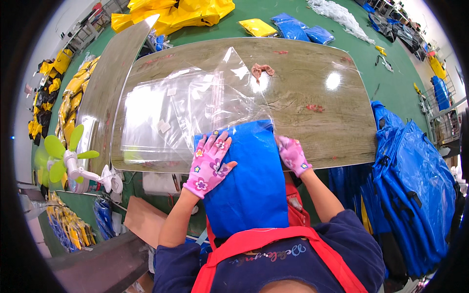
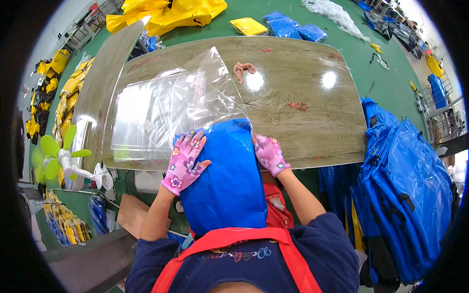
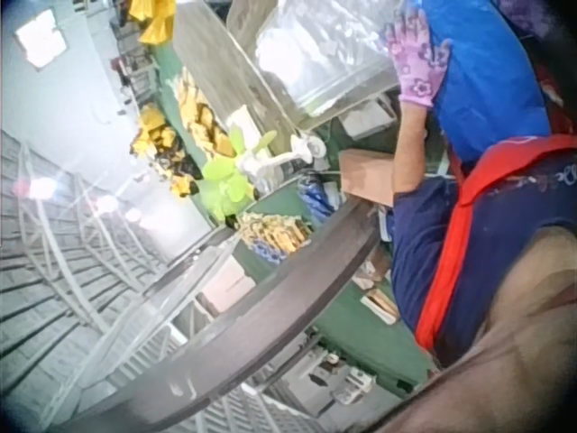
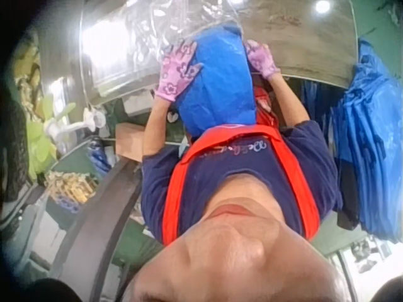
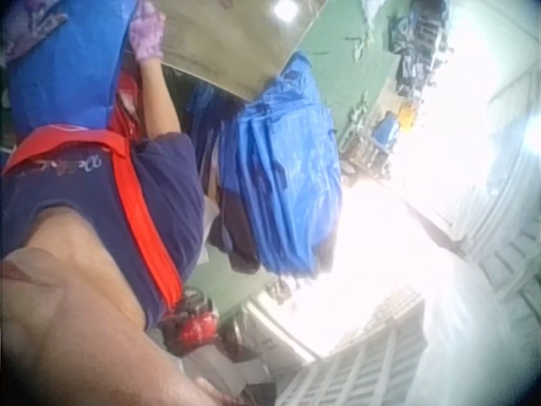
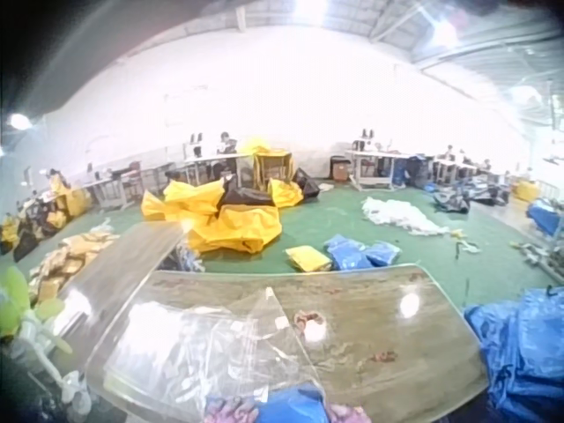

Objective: The person folds blue plastic bags and places them into clear plastic packaging bags. They repeat this process multiple times, handling the bags and packaging materials by hand on a wooden table.

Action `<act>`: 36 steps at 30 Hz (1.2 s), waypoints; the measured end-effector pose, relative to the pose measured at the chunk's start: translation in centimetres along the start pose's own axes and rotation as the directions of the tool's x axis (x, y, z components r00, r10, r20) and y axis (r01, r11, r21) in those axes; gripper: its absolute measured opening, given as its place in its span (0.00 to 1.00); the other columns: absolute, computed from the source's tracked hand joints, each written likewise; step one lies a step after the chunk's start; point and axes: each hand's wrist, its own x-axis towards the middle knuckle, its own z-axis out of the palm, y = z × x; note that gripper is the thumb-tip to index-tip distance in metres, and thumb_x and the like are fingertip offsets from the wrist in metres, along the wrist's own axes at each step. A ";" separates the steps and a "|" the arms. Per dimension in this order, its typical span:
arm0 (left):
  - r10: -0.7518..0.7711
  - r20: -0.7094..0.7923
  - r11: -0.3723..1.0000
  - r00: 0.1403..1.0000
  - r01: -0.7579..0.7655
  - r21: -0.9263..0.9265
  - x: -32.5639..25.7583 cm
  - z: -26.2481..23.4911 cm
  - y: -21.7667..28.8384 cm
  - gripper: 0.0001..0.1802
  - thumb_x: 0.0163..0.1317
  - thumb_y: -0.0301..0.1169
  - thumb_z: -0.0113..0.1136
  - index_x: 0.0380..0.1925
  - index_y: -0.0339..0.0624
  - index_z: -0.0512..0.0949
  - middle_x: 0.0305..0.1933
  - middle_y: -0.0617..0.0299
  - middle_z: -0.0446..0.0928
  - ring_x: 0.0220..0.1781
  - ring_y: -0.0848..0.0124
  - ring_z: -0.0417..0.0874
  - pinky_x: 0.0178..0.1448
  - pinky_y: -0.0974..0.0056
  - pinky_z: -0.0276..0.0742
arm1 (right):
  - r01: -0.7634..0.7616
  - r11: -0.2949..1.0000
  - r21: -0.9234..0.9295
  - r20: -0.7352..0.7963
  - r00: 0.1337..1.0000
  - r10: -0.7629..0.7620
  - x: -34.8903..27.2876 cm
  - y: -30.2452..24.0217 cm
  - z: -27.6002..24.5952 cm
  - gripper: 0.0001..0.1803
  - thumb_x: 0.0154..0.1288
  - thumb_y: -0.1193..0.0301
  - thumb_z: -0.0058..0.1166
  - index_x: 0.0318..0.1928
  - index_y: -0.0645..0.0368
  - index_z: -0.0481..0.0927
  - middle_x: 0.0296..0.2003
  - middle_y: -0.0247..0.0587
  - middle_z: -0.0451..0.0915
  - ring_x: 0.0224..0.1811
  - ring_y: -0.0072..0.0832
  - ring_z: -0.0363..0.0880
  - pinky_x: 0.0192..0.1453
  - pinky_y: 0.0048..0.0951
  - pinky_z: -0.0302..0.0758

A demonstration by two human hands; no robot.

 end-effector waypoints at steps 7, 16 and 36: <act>0.005 -0.024 1.000 1.000 -0.004 0.031 0.0 0.3 0.2 0.32 0.62 0.46 0.56 0.62 0.40 0.67 0.68 0.52 0.64 0.70 0.54 0.62 0.75 0.49 0.50 | 0.098 0.985 0.140 -0.099 0.992 -0.085 4.0 -0.1 -2.0 0.14 0.67 0.62 0.54 0.38 0.61 0.81 0.28 0.47 0.81 0.30 0.43 0.78 0.38 0.36 0.73; 0.030 -0.035 0.999 0.999 -0.030 -0.011 -0.1 0.4 0.3 0.32 0.63 0.47 0.54 0.62 0.40 0.68 0.69 0.53 0.64 0.71 0.54 0.62 0.75 0.48 0.50 | -0.311 0.704 0.638 0.036 0.926 0.376 2.8 0.7 0.6 0.15 0.72 0.62 0.49 0.42 0.62 0.77 0.34 0.33 0.81 0.38 0.27 0.77 0.39 0.32 0.70; -0.555 0.409 -0.059 0.724 0.456 -0.888 -5.3 -0.8 0.3 0.33 0.61 0.40 0.65 0.62 0.38 0.66 0.55 0.56 0.75 0.51 0.68 0.77 0.53 0.63 0.77 | -0.104 0.953 0.284 -0.076 0.989 0.131 -10.0 -2.5 -0.9 0.12 0.61 0.68 0.55 0.44 0.60 0.79 0.27 0.52 0.80 0.26 0.51 0.78 0.32 0.38 0.74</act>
